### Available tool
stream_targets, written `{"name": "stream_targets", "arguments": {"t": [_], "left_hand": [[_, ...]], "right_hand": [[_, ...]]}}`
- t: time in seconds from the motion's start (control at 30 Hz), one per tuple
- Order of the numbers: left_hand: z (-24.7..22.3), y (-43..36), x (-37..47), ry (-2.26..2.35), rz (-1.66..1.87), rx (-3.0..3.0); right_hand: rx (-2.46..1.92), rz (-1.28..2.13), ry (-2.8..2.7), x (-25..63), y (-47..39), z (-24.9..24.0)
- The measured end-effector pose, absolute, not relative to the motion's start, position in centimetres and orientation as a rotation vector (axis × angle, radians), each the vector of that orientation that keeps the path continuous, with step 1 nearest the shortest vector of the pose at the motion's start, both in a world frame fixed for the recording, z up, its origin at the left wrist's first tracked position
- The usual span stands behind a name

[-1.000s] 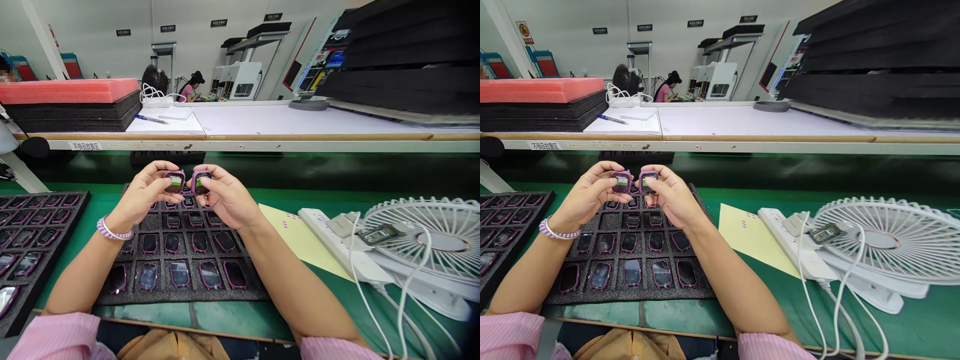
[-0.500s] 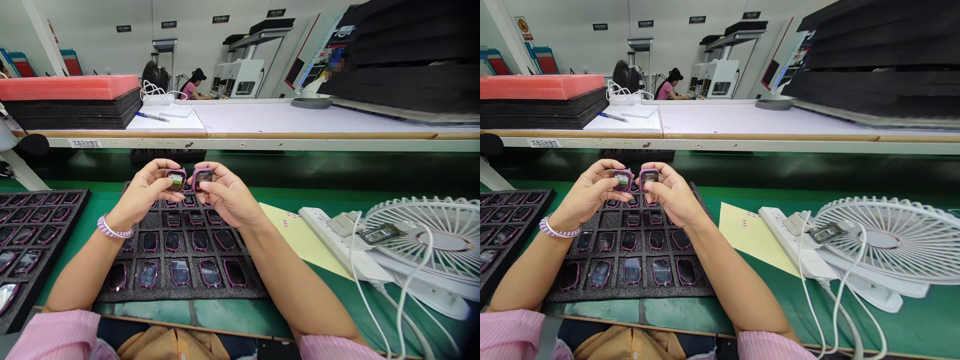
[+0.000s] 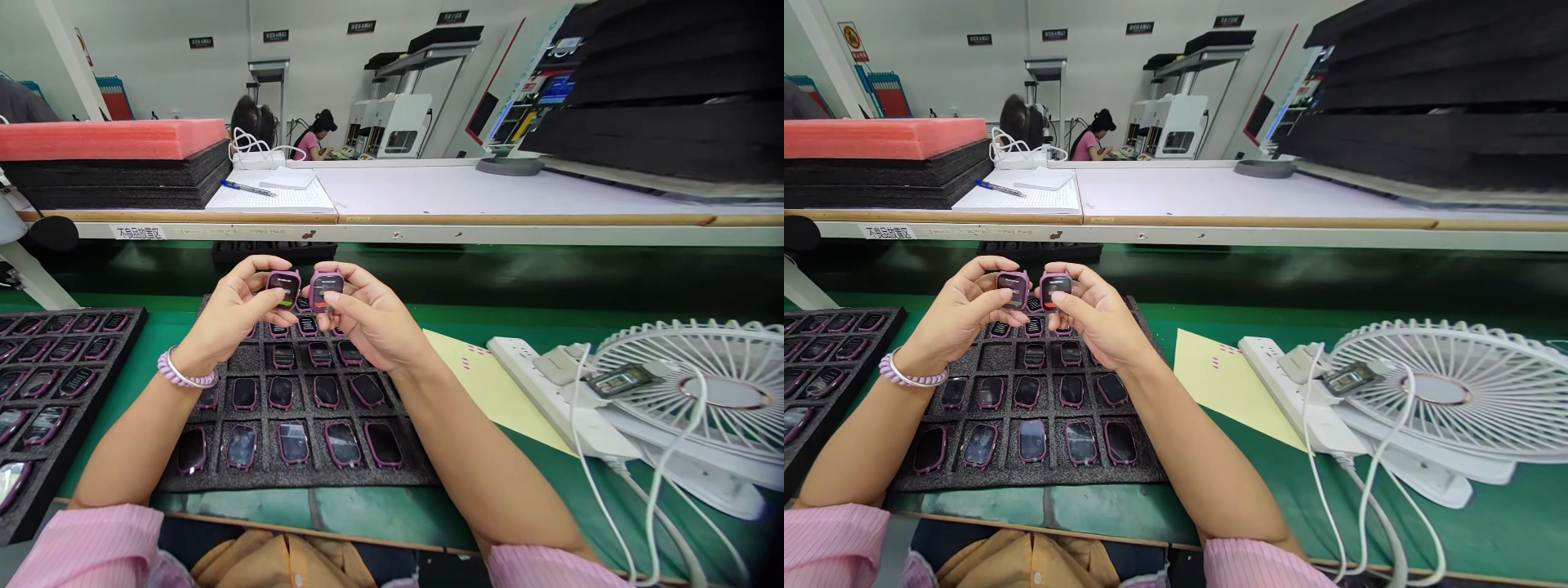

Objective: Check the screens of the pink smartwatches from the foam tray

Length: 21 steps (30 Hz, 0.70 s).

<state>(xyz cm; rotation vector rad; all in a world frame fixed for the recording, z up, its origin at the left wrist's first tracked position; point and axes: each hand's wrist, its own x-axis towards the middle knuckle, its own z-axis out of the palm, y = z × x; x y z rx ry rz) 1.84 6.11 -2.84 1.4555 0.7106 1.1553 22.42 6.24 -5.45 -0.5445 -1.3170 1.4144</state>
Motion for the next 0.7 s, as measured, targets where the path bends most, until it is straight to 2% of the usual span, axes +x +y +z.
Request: {"name": "stream_targets", "arguments": {"t": [0.33, 0.6, 0.7], "left_hand": [[-2.2, 5.2, 1.7, 0.663, 1.146, 1.483], [0.3, -5.4, 0.5, 0.181, 0.785, 1.588], [0.4, -7.8, -0.4, 0.343, 0.836, 1.692]], "right_hand": [[-0.581, 1.415, -1.316, 22.5, 6.3, -5.4], [-0.453, 1.535, -1.502, 23.2, 1.9, -3.3], [-0.365, 1.560, -1.592, 23.5, -2.4, -2.6]]}}
